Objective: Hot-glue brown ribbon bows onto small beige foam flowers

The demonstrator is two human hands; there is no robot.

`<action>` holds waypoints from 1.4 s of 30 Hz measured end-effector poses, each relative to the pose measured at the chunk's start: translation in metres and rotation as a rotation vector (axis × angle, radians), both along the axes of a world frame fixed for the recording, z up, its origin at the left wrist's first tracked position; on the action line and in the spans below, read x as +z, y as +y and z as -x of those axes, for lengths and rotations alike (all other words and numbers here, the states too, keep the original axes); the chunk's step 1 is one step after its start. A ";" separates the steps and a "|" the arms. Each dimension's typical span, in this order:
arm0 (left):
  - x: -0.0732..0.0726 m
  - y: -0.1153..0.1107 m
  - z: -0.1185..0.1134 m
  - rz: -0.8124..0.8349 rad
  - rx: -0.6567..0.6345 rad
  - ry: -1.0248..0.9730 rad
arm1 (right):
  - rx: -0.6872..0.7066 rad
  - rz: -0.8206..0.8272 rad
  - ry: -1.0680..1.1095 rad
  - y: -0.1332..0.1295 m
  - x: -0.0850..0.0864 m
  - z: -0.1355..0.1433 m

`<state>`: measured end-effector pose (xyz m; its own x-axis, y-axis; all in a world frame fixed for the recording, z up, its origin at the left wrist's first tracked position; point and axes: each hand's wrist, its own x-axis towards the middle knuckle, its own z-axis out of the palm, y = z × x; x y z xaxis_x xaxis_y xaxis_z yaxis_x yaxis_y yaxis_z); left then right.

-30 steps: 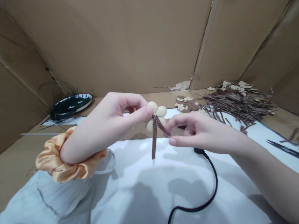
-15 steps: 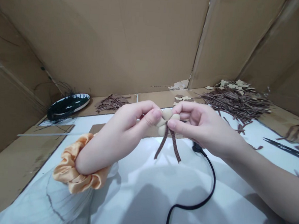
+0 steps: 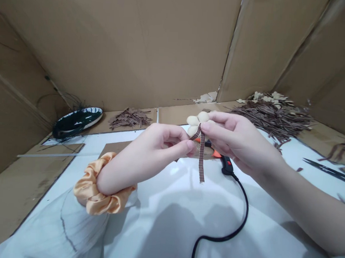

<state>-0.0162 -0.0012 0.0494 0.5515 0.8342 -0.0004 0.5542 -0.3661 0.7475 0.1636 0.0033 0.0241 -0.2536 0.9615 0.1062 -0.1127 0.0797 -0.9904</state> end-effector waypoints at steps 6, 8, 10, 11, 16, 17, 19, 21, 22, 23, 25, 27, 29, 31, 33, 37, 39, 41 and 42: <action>0.003 0.002 0.002 -0.058 -0.014 0.026 | 0.030 0.009 0.056 0.001 -0.004 -0.001; 0.004 0.002 0.003 -0.111 0.029 -0.010 | 0.010 -0.010 0.052 0.001 -0.005 -0.001; 0.004 0.001 0.003 -0.169 0.070 -0.051 | -0.027 -0.034 -0.008 0.001 -0.006 -0.001; 0.004 0.001 0.002 -0.187 0.083 -0.060 | -0.055 -0.055 -0.051 0.000 -0.007 -0.002; 0.000 -0.001 -0.002 -0.151 0.121 -0.041 | -0.099 -0.139 -0.188 0.000 -0.007 -0.002; 0.000 -0.002 -0.002 -0.160 0.138 -0.033 | -0.079 -0.131 -0.195 0.000 -0.007 -0.002; 0.000 -0.002 -0.002 -0.209 0.168 -0.021 | -0.028 -0.096 -0.202 0.002 -0.006 -0.003; 0.001 -0.002 -0.002 -0.270 0.185 -0.030 | 0.013 -0.061 -0.202 0.003 -0.004 -0.006; 0.001 -0.002 -0.002 -0.297 0.191 -0.044 | 0.024 -0.051 -0.196 0.004 -0.003 -0.007; 0.002 -0.002 -0.001 -0.319 0.198 -0.063 | 0.028 -0.049 -0.186 0.005 -0.003 -0.009; 0.002 -0.002 -0.001 -0.344 0.217 -0.097 | 0.027 -0.053 -0.165 0.005 -0.002 -0.012; 0.002 -0.002 -0.001 -0.344 0.230 -0.126 | 0.023 -0.054 -0.164 0.005 -0.001 -0.014; 0.002 -0.003 0.000 -0.337 0.238 -0.149 | 0.036 -0.049 -0.201 0.005 0.000 -0.014; 0.001 -0.003 0.000 -0.332 0.246 -0.168 | 0.085 -0.047 -0.246 0.003 0.002 -0.011; 0.001 -0.003 0.000 -0.324 0.246 -0.179 | 0.153 -0.045 -0.250 0.001 0.005 -0.008; 0.002 -0.002 0.001 -0.309 0.224 -0.161 | 0.200 -0.024 -0.196 -0.001 0.007 -0.003; 0.003 -0.002 0.002 -0.306 0.205 -0.148 | 0.195 -0.030 -0.215 -0.001 0.007 -0.003; 0.004 -0.002 0.002 -0.304 0.184 -0.136 | 0.193 -0.056 -0.271 -0.001 0.005 -0.004; 0.004 -0.002 0.002 -0.303 0.178 -0.125 | 0.203 -0.070 -0.305 -0.001 0.005 -0.005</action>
